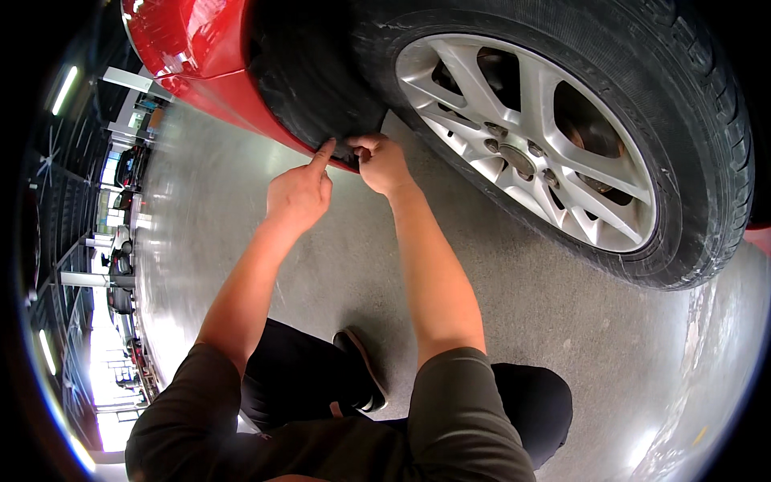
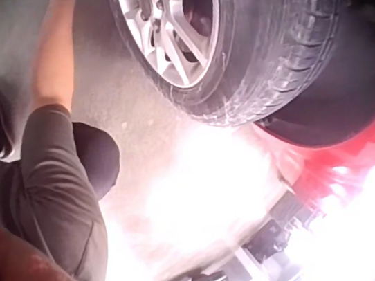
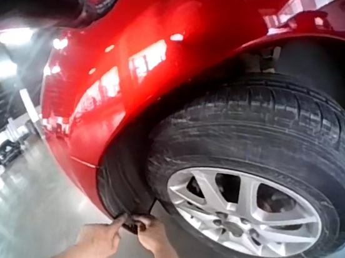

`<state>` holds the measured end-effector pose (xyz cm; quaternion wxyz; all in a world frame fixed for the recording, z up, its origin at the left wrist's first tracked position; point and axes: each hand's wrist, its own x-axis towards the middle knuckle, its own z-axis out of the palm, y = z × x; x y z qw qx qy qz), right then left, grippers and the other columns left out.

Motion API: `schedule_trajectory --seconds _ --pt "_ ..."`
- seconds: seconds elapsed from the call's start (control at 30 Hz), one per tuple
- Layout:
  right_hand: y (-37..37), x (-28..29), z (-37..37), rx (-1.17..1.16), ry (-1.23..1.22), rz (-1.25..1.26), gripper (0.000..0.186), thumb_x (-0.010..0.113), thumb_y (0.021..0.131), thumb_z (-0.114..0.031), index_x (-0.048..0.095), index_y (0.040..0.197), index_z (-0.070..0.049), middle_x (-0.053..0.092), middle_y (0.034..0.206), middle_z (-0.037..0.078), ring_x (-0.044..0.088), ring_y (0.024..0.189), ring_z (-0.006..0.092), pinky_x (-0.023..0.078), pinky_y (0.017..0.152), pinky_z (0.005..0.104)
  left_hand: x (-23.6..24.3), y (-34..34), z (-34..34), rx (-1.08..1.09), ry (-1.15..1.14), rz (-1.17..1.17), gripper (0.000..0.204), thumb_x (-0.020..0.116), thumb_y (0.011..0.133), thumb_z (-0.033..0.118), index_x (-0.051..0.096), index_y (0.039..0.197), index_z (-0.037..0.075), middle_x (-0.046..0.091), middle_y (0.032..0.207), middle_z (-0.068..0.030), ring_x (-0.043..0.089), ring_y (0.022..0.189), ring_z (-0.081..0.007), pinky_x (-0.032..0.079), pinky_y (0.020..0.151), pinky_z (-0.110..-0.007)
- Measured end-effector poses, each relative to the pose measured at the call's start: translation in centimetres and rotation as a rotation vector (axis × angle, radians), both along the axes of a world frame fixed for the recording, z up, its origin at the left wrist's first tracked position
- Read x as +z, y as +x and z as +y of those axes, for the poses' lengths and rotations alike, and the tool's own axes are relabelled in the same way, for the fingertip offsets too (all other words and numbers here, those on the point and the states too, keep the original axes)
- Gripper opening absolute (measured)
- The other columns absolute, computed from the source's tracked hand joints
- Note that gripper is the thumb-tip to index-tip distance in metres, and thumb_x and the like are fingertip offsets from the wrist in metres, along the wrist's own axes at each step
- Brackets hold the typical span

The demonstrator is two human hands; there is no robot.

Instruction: The person loosens a car headlight by hand, removes fasteners under the hood using a screwdriver and by hand, and unscrews fasteners from the wheel well liner using a screwdriver.

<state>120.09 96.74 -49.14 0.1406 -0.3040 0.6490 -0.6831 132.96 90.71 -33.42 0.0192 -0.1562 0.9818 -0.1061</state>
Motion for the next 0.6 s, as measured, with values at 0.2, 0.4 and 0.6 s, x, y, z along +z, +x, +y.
schedule_trajectory --seconds 0.2,0.4,0.6 --pt "-0.2 -1.1 -0.2 0.084 -0.111 -0.168 0.035 0.051 0.094 0.009 0.075 0.117 -0.003 0.075 0.113 0.013 0.072 0.1 0.0208 0.057 0.09 0.0312 -1.4 -1.3 -0.3 0.044 -0.107 -0.071 0.061 0.059 0.095 0.023 0.048 0.154 0.02 0.073 0.078 -0.0125 0.072 0.072 -0.0317 0.058 0.065 -0.045" --pt "0.8 -1.3 0.1 0.121 -0.298 -0.431 0.04 0.049 0.094 0.01 0.068 0.127 0.001 0.074 0.117 0.014 0.071 0.109 0.0221 0.056 0.094 0.0309 -2.0 -2.4 -0.1 0.097 -0.211 -0.122 0.061 0.057 0.094 0.019 0.047 0.155 0.02 0.074 0.08 -0.0115 0.074 0.074 -0.0293 0.058 0.064 -0.042" --pt "-2.4 -1.9 5.7 0.434 -0.169 -0.678 0.046 0.056 0.097 0.0 0.056 0.143 -0.001 0.068 0.131 0.016 0.066 0.12 0.0245 0.054 0.103 0.0347 -1.9 -1.9 -2.6 -0.073 -0.345 -0.169 0.065 0.063 0.088 0.018 0.05 0.152 0.017 0.071 0.073 -0.0089 0.071 0.067 -0.0286 0.056 0.061 -0.044"
